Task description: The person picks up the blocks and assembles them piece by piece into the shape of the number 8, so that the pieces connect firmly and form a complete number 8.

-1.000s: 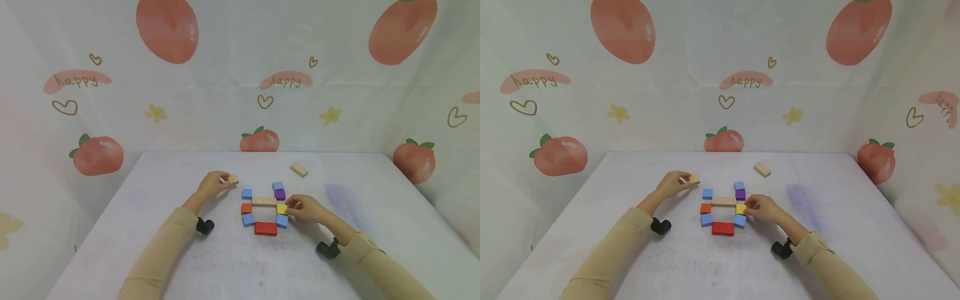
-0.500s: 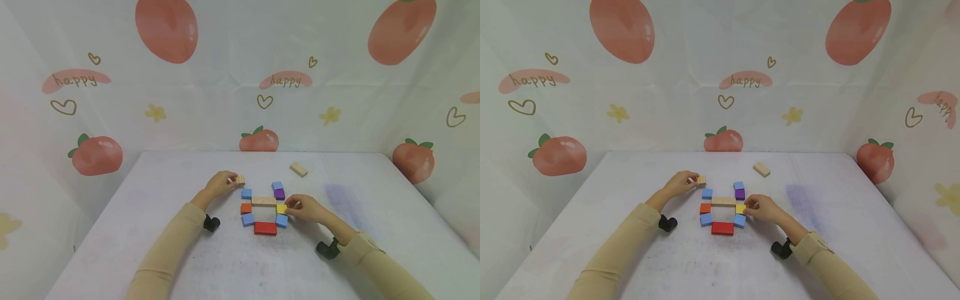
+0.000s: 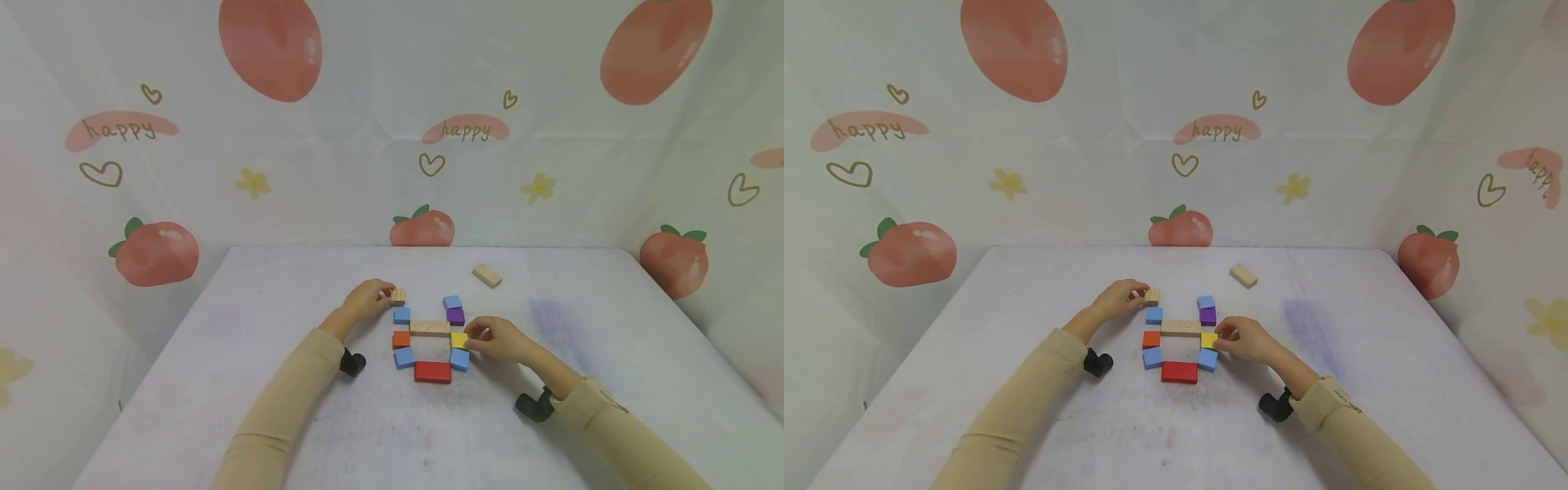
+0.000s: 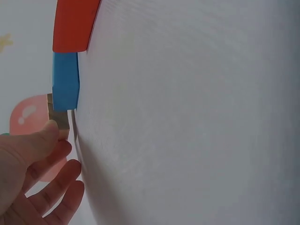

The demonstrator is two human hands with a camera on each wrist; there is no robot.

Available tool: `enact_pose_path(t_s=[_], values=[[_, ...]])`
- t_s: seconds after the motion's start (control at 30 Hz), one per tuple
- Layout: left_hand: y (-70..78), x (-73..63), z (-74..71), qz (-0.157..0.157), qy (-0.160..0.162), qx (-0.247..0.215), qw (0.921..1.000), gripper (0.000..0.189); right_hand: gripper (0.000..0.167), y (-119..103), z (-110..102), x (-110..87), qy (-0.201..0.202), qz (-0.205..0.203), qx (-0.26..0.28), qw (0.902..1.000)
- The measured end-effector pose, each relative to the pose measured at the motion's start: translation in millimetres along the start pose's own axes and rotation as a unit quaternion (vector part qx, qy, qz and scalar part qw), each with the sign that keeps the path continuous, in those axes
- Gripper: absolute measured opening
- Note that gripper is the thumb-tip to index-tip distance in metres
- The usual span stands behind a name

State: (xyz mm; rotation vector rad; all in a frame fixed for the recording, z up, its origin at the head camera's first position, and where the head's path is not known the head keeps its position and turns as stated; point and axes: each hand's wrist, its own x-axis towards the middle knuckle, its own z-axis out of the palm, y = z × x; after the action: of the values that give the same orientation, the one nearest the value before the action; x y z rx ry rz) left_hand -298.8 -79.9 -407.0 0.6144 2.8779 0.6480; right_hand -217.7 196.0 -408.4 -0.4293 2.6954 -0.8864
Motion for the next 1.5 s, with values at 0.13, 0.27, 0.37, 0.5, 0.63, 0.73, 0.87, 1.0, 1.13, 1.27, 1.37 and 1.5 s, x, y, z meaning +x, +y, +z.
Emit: enact_pose_path(t_s=[0.13, 0.27, 0.37, 0.5, 0.63, 0.73, 0.87, 1.0, 1.13, 1.27, 1.37, 1.5], values=[[2.1, 0.9, 0.6, 0.006, -0.002, 0.003, 1.0000, 0.033, 0.025, 0.4, -0.4, 0.3, 0.000, -0.005, 0.000, 1.0000], [3.6, 1.2, 1.1, -0.002, -0.006, 0.003, 1.0000, 0.033, 0.025, 0.7, -0.6, 0.5, -0.001, -0.008, 0.000, 1.0000], [3.5, 1.5, 1.5, -0.003, -0.008, 0.005, 1.0000, 0.033, 0.025, 0.7, -0.4, 0.7, -0.001, -0.005, -0.002, 1.0000], [2.7, 1.6, 1.7, -0.001, -0.010, -0.001, 1.0000, 0.033, 0.025, 0.2, 0.1, 0.7, 0.000, -0.002, -0.004, 1.0000], [1.2, 1.6, 2.3, -0.008, -0.012, -0.014, 0.9998, 0.034, 0.025, -0.3, 0.3, 0.2, 0.000, -0.002, -0.001, 1.0000], [0.1, 1.7, 2.8, -0.019, -0.012, -0.026, 0.9994, 0.035, 0.025, -0.4, 0.3, 0.0, 0.000, -0.004, 0.001, 1.0000], [0.5, 1.7, 3.1, -0.027, -0.003, -0.034, 0.9990, 0.033, 0.025, -0.5, 0.2, -0.1, 0.001, -0.007, -0.001, 1.0000], [1.2, 1.9, 2.9, -0.027, 0.000, -0.033, 0.9991, 0.031, 0.025, -1.2, -0.2, -0.5, 0.000, -0.008, 0.001, 1.0000], [1.2, 1.9, 2.8, -0.021, -0.001, -0.030, 0.9993, 0.030, 0.024, -2.1, -0.4, -0.9, 0.000, -0.005, 0.004, 1.0000], [2.4, 1.7, 2.2, -0.027, -0.007, -0.030, 0.9992, 0.031, 0.024, -2.5, -0.3, -1.0, 0.000, -0.002, 0.002, 1.0000], [2.5, 1.9, 2.6, -0.027, -0.006, -0.030, 0.9992, 0.031, 0.023, -1.7, -0.5, -0.6, 0.001, -0.008, 0.003, 1.0000], [2.8, 2.1, 3.4, -0.026, -0.003, -0.029, 0.9992, 0.031, 0.022, -0.4, -1.0, 0.1, 0.002, -0.017, 0.005, 0.9998]])
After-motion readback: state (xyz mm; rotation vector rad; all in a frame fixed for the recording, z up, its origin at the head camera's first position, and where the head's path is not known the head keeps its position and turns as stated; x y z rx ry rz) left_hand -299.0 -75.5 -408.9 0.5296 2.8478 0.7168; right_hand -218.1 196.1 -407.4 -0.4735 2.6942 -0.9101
